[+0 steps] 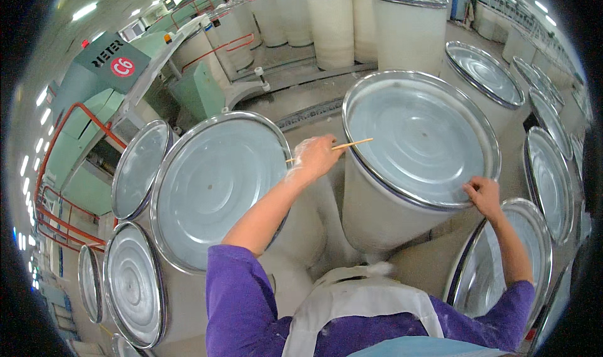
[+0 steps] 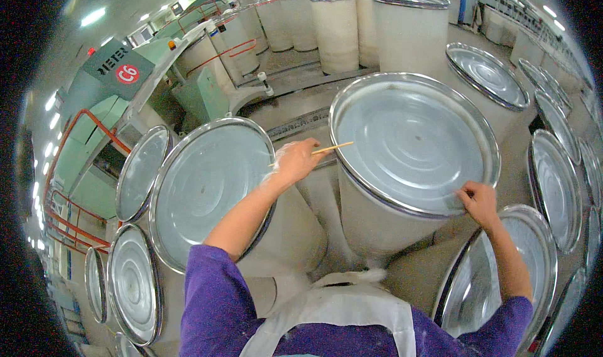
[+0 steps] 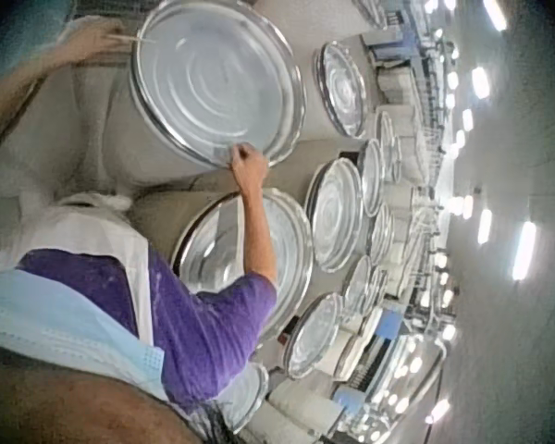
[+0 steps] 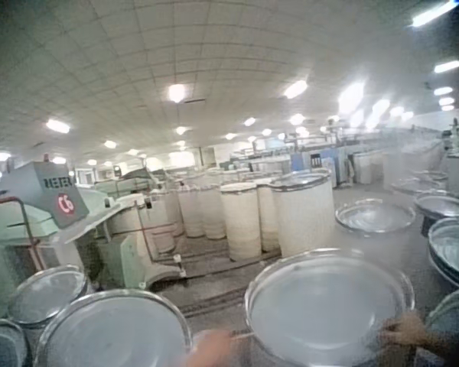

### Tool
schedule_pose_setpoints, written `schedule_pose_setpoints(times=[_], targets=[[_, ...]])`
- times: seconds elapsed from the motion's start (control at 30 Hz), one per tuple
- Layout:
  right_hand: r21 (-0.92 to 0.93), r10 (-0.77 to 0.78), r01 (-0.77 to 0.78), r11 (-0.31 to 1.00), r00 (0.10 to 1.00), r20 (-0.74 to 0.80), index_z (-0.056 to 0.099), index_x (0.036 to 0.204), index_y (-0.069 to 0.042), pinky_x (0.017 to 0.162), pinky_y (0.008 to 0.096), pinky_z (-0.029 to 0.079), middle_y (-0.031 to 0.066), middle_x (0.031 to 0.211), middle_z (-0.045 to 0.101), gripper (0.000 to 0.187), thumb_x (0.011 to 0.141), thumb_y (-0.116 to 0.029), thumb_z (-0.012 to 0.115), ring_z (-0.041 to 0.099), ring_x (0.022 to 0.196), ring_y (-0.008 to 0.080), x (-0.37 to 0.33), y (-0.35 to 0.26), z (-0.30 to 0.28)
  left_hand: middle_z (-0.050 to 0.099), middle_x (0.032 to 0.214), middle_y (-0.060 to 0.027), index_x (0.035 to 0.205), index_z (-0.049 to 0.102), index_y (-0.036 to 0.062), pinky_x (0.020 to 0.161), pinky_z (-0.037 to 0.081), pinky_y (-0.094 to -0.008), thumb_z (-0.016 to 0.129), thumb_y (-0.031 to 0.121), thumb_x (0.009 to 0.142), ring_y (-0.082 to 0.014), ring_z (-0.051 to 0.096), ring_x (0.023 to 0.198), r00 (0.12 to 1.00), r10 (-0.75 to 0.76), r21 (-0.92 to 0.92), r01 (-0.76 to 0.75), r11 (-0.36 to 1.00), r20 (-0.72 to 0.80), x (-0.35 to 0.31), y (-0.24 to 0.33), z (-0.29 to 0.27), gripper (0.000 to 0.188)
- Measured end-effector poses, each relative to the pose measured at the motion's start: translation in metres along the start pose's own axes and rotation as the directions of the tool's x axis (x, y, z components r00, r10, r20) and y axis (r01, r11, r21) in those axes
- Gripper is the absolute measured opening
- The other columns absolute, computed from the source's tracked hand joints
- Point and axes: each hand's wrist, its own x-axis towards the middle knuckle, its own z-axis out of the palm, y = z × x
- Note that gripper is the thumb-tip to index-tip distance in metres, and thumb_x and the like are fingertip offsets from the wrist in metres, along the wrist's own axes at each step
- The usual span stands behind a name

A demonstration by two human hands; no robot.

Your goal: The person pulls white textile strands from large cylindrical containers, uses a thin wooden stick to guide and join the strands, and threads them through a machine's rollers. The person also moves between containers, lifts lids, and places the joined strands into the machine.

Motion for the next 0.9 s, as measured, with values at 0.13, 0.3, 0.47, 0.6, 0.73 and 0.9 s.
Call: schedule_pose_setpoints(times=[0.13,0.3,0.47,0.6,0.73,0.9], targets=[[-0.292,-0.207,0.056,0.955,0.829,-0.519,0.057,0.114,-0.004,0.092,0.0403,0.04,0.0149,0.109,0.062,0.039,0.08,-0.02,0.064,0.053,0.107,0.0304,0.03,0.075,0.003,0.067,0.096,-0.018,0.099,0.064,0.0003,0.082,0.049,-0.046,0.055,0.065,0.079,-0.035,0.064,0.094,0.992,-0.093,0.015,0.092,0.996,0.088,0.073,-0.001,0.031,0.068],[0.101,0.252,-0.231,0.968,0.86,-0.444,0.047,0.125,0.001,0.088,0.0395,0.042,0.0178,0.108,0.062,0.05,0.081,-0.018,0.06,0.056,0.1,0.0294,0.038,0.157,0.006,0.067,0.095,-0.0195,0.097,0.066,-0.0002,0.082,0.049,-0.0443,0.058,0.074,0.068,-0.0357,0.064,0.093,0.996,-0.029,-0.165,0.043,0.985,0.087,0.157,-0.009,0.059,0.081],[0.286,0.506,-0.463,0.839,0.857,-0.099,0.053,0.115,0.002,0.073,0.0338,0.045,0.0135,0.096,0.062,0.038,0.083,-0.018,0.052,0.058,0.079,0.0228,0.035,0.166,-0.006,0.065,0.091,-0.0247,0.093,0.064,-0.0054,0.077,0.05,-0.0439,0.064,0.046,0.069,-0.0358,0.064,0.086,0.897,0.059,-0.214,0.04,0.976,0.437,0.218,-0.023,0.079,0.056],[0.39,0.64,-0.572,0.721,0.766,-0.061,0.059,0.098,0.002,0.076,0.0331,0.042,0.0075,0.087,0.058,0.032,0.083,-0.025,0.053,0.052,0.082,0.0184,0.039,0.14,-0.001,0.064,0.073,-0.0235,0.081,0.064,-0.0067,0.064,0.051,-0.043,0.06,0.023,0.064,-0.0354,0.065,0.068,0.891,0.088,-0.39,0.105,0.915,0.445,0.223,-0.035,0.094,0.034],[0.479,0.682,-0.572,0.665,0.727,-0.08,0.06,0.094,0.002,0.071,0.0322,0.042,0.0063,0.083,0.058,0.027,0.08,-0.022,0.055,0.052,0.076,0.0175,0.038,0.139,0.005,0.063,0.068,-0.0212,0.081,0.061,-0.0077,0.061,0.049,-0.0425,0.06,0.019,0.065,-0.033,0.063,0.062,0.913,0.085,-0.452,0.115,0.884,0.398,0.218,-0.038,0.101,0.031],[0.456,0.6,-0.497,0.738,0.792,-0.108,0.06,0.09,0.002,0.068,0.0308,0.042,0.0047,0.078,0.059,0.023,0.074,-0.014,0.058,0.052,0.07,0.017,0.038,0.135,0.005,0.062,0.068,-0.0194,0.083,0.061,-0.0073,0.061,0.049,-0.041,0.06,0.014,0.066,-0.031,0.063,0.062,0.915,0.013,-0.512,0.214,0.832,0.404,0.204,-0.039,0.097,0.028]])
